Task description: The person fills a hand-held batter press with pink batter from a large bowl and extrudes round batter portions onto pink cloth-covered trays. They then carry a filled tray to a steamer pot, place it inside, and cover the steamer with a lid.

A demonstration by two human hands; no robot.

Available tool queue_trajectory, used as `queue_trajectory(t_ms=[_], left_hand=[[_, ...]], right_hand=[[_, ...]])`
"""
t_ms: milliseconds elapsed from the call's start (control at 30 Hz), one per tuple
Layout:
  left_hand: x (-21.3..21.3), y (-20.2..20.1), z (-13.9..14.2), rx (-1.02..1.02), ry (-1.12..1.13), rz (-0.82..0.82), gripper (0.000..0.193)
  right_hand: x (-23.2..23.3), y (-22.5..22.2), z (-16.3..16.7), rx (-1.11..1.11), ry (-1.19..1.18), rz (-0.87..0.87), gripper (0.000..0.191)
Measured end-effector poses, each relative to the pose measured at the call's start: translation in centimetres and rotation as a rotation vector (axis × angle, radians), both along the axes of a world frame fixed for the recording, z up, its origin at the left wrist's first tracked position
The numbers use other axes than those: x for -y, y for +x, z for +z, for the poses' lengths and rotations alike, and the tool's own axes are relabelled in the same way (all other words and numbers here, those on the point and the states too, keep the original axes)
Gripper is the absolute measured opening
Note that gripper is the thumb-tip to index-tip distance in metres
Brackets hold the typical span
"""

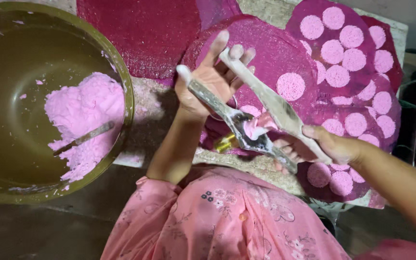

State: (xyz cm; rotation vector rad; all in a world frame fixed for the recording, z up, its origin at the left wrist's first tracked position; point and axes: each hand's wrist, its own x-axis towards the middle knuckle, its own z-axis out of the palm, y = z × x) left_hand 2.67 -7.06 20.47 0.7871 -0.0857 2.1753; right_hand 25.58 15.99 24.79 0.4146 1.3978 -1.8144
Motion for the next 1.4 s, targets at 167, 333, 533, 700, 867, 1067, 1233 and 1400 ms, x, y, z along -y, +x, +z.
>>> queue_trajectory(t_ms=[167, 333, 533, 700, 867, 1067, 1233, 1400], left_hand=[[-2.6, -2.2, -5.5, 0.114, 0.027, 0.102, 0.037], [-3.2, -4.9, -7.8, 0.226, 0.125, 0.179, 0.030], [-2.1, -7.8, -11.4, 0.229, 0.169, 0.190, 0.027], [-4.7, -6.4, -14.2, 0.337, 0.176, 0.246, 0.026], [-6.7, -5.9, -13.6, 0.360, 0.119, 0.184, 0.021], [-5.8, -8.9, -10.8, 0.247, 0.110, 0.092, 0.023], [-2.7, -10.0, -10.2, 0.191, 0.031, 0.127, 0.022], [-2.5, -8.1, -11.4, 0.256, -0.058, 0.201, 0.023]], right_hand=[[-1.8, -3.7, 1.7, 0.030, 0.334, 0.159, 0.090], [-0.5, -7.5, 1.9, 0.004, 0.600, 0.270, 0.094], [2.3, -9.6, 1.0, 0.044, 0.860, 0.331, 0.089], [2.1, -9.2, 1.2, 0.002, 0.626, 0.261, 0.095], [1.5, -9.0, 2.3, 0.059, 0.925, 0.234, 0.091], [2.7, -9.5, 1.2, -0.287, 0.974, 0.147, 0.079], [3.9, -9.5, -1.4, -0.306, 0.795, 0.084, 0.072], [3.9, -8.8, -1.5, -0.090, 0.694, 0.063, 0.075]])
